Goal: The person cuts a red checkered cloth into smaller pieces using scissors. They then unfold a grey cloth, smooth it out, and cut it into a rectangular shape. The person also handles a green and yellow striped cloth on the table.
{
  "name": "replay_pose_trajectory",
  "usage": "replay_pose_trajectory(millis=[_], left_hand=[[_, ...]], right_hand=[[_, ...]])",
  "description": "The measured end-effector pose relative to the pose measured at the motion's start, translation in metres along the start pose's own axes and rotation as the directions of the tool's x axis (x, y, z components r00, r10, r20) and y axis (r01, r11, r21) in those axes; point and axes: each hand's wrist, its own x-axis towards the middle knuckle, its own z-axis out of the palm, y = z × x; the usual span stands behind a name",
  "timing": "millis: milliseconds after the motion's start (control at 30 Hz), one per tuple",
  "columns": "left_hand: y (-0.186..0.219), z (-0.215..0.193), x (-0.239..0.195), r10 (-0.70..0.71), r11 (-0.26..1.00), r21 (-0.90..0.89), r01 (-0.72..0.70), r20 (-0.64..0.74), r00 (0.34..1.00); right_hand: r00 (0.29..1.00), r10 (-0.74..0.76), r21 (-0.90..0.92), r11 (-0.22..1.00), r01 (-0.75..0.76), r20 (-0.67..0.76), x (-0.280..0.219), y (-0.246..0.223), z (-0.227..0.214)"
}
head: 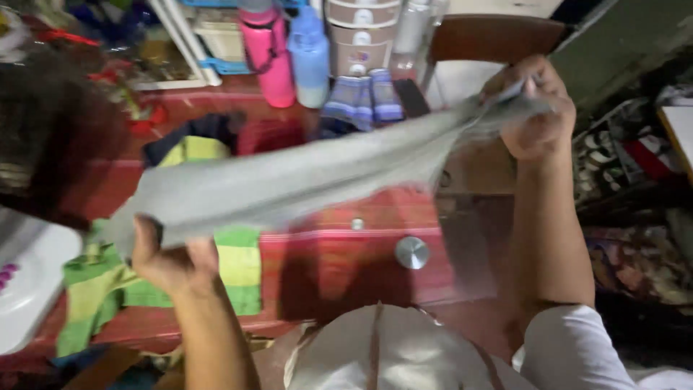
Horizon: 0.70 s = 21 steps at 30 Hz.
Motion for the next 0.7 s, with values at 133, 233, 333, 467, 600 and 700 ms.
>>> replay_pose_trajectory(millis=[133, 233, 333, 467, 600, 700], left_hand=[[-0.050, -0.083, -0.048, 0.092, 0.996, 0.017, -0.091, -0.074, 0.993], [-0.078, -0.172, -0.080, 0.102, 0.977, 0.213, -0.004, -0.452, 0.886], [-0.087, -0.261, -0.118, 0.181, 0.875, 0.481, 0.056, -0.432, 0.883], [-0.075, -0.306, -0.155, 0.530, 0.388, 0.906, 0.166, -0.367, 0.764], [-0.062, -0.268, -0.141, 0.616, -0.117, 0.990, 0.078, 0.010, 0.788], [-0.069, -0.279, -0.083, 0.502, -0.462, 0.884, -0.066, 0.322, 0.803]], right_hand=[[0.960, 0.069, -0.053, 0.995, -0.086, -0.270, -0.088, 0.021, -0.030], [0.796, 0.483, -0.204, 0.792, -0.575, -0.365, -0.183, 0.076, -0.054], [0.758, 0.623, -0.118, 0.752, -0.648, -0.191, -0.267, 0.142, -0.044], [0.486, 0.867, -0.273, 0.444, -0.853, -0.107, -0.335, 0.190, -0.050], [0.405, 0.839, -0.412, 0.245, -0.877, -0.363, -0.333, 0.213, -0.076], [0.675, 0.569, -0.728, 0.182, -0.661, -0.470, -0.295, 0.224, -0.065]])
